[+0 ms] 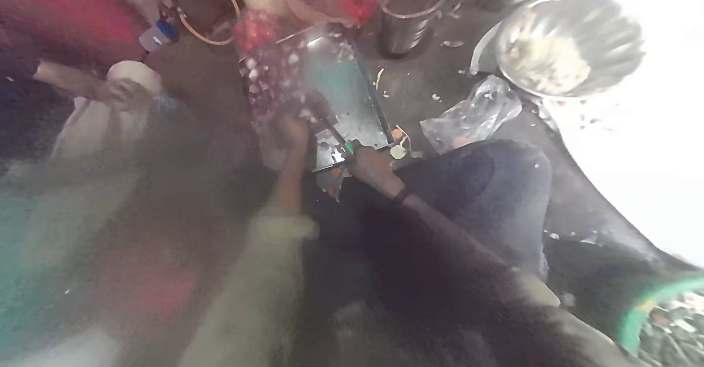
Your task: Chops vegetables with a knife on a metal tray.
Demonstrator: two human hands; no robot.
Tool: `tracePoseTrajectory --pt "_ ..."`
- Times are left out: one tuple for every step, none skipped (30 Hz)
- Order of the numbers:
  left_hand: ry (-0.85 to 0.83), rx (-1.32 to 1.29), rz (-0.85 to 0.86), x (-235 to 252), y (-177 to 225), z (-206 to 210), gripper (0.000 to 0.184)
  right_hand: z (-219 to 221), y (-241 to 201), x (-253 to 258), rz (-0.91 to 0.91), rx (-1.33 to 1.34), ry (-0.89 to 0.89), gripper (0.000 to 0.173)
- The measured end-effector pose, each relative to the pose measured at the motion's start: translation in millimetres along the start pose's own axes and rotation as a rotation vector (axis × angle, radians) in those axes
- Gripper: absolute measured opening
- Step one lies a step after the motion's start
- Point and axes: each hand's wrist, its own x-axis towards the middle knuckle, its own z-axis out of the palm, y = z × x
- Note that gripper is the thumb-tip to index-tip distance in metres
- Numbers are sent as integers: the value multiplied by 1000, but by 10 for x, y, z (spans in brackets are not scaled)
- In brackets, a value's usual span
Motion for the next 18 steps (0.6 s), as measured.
tracePoseTrajectory --pt "-17 7 10 -3 -9 7 33 7 5 8 -7 17 17 35" --pt "-35 14 18 -12 2 3 35 4 0 14 -13 29 30 35" --pt "-56 22 16 -35 30 -12 38 5 -6 17 -19 47 36 36" --pt "-76 33 4 -61 71 -37 40 13 -14 21 -21 65 33 37" --pt "-82 40 -4 -86 100 -59 41 35 -29 27 -21 86 29 38" --pt "-78 43 1 -100 101 -69 41 66 -49 34 -26 111 27 39" --pt "-60 44 22 -99 73 -56 39 97 -74 41 -35 140 27 40" --pt "-40 58 47 -81 27 -24 37 123 -108 55 -43 172 31 40" --pt "-32 60 61 -68 8 -6 35 139 -148 70 -46 193 30 41" --pt "-36 56 57 -68 16 -1 35 138 -196 73 -53 201 30 40" --pt "-34 60 49 -78 33 -4 35 126 -259 65 -49 196 28 39" --pt "-33 69 44 -91 47 -6 33 111 -330 69 -31 169 18 38" --pt "-33 76 44 -92 48 -2 33 106 -396 122 -20 123 17 37" --pt "-30 90 39 -74 36 11 34 104 -460 224 -18 53 22 37" --pt "-25 101 40 -54 15 24 34 108 -508 339 -21 -30 20 38" --pt "-35 114 33 -43 2 24 33 121 -539 422 -35 -85 25 39" --pt "-51 132 20 -39 8 13 33 136 -562 486 -45 -109 35 39" --pt "-64 157 11 -38 38 -9 32 143 -589 534 -43 -118 39 39"
